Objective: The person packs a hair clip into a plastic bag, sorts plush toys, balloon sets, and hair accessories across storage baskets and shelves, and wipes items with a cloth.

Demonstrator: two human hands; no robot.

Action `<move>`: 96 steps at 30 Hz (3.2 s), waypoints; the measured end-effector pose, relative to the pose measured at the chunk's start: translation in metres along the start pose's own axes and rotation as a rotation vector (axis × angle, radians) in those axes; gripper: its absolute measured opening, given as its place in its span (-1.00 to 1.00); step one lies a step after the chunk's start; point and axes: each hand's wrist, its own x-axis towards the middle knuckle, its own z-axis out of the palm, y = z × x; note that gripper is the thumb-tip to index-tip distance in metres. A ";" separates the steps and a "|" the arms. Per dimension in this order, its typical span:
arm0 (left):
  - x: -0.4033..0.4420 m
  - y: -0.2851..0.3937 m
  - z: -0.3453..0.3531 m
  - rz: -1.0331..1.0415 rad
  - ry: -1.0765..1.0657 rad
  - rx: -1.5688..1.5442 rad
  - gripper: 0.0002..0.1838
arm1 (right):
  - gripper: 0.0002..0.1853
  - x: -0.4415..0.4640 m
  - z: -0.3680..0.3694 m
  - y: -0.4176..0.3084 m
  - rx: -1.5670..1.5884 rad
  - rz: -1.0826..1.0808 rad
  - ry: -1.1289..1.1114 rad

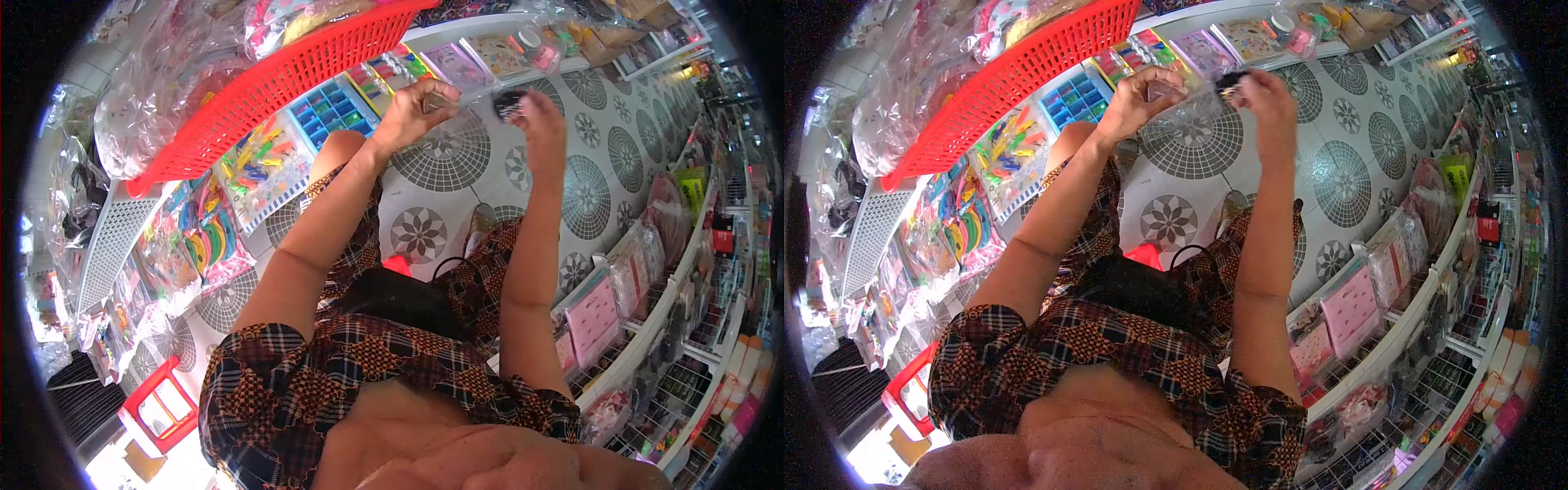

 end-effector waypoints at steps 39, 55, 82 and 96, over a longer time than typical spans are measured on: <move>-0.006 0.019 0.016 0.040 -0.627 0.342 -0.27 | -0.73 -0.027 -0.020 -0.006 -0.679 0.563 -0.637; -0.001 -0.017 0.038 -0.115 0.049 -0.421 -0.73 | -0.71 -0.032 -0.012 -0.010 -0.073 0.418 -0.138; -0.004 -0.012 0.034 -0.197 0.116 -0.462 -0.85 | -0.47 -0.039 -0.032 -0.013 -0.501 0.017 -0.343; -0.005 -0.009 0.028 -0.218 0.124 -0.461 -0.89 | -0.68 -0.028 -0.036 -0.001 -0.137 0.035 -0.091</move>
